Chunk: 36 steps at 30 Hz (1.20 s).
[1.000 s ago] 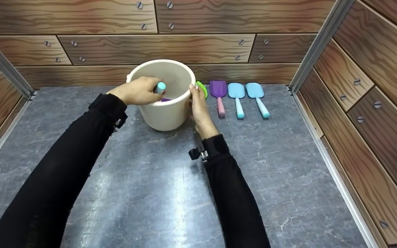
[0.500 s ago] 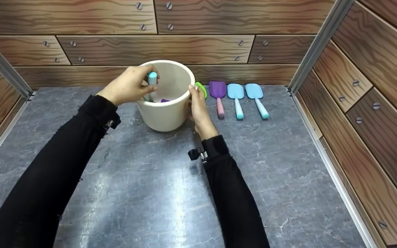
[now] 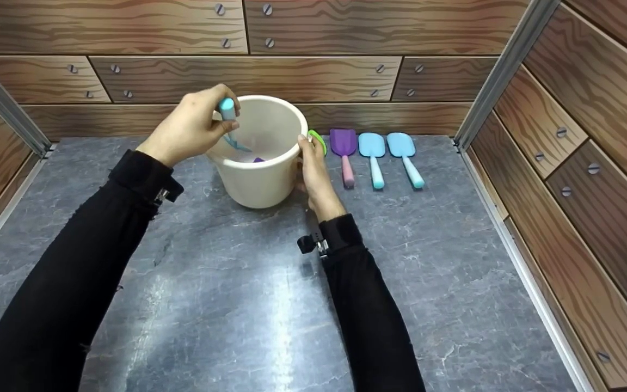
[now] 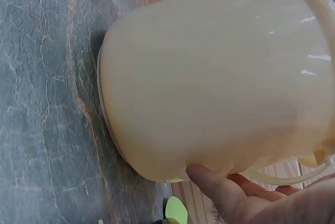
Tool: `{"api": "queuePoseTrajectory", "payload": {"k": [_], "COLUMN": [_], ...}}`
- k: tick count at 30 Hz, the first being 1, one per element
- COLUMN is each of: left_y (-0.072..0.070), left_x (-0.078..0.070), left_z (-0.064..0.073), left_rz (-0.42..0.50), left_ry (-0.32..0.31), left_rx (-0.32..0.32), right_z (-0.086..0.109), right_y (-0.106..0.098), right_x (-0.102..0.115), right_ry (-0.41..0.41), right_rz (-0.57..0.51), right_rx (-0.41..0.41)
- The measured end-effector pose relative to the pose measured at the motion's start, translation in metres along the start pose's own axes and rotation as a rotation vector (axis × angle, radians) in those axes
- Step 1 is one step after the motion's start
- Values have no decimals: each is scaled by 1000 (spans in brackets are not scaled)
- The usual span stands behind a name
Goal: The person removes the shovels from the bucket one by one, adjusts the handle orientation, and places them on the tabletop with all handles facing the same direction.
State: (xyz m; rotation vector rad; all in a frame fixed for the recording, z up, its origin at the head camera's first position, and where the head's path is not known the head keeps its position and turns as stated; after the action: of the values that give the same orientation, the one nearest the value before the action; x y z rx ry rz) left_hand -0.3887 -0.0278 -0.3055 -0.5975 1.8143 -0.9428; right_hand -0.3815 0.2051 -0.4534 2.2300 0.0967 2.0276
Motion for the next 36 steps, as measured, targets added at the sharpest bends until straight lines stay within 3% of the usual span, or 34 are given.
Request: {"api": "queuePoseTrajectory", "payload": {"k": [11, 36], "left_y": [-13, -29], "left_x": [-5, -5], "left_z": [6, 30], "left_rz": [50, 14], "left_ry": [20, 184], "left_rx": [-69, -361], "right_z": [-1, -1], "right_y": [1, -1], "right_x": [-1, 0], "right_ry": [10, -7], "right_rz": [-22, 1], "right_rx": [16, 30]}}
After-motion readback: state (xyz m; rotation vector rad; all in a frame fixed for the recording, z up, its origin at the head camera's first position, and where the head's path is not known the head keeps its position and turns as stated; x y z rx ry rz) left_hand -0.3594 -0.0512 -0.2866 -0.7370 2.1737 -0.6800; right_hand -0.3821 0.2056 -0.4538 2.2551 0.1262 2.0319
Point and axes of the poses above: each hand's wrist, its own z-axis away from the middle knuckle, its own y-axis out of the palm, x = y × z, the point moved 5 cm from there along -z, towards the middle knuckle, and after that the axes turned 13 degrees about -y, right-handed, at the moved point
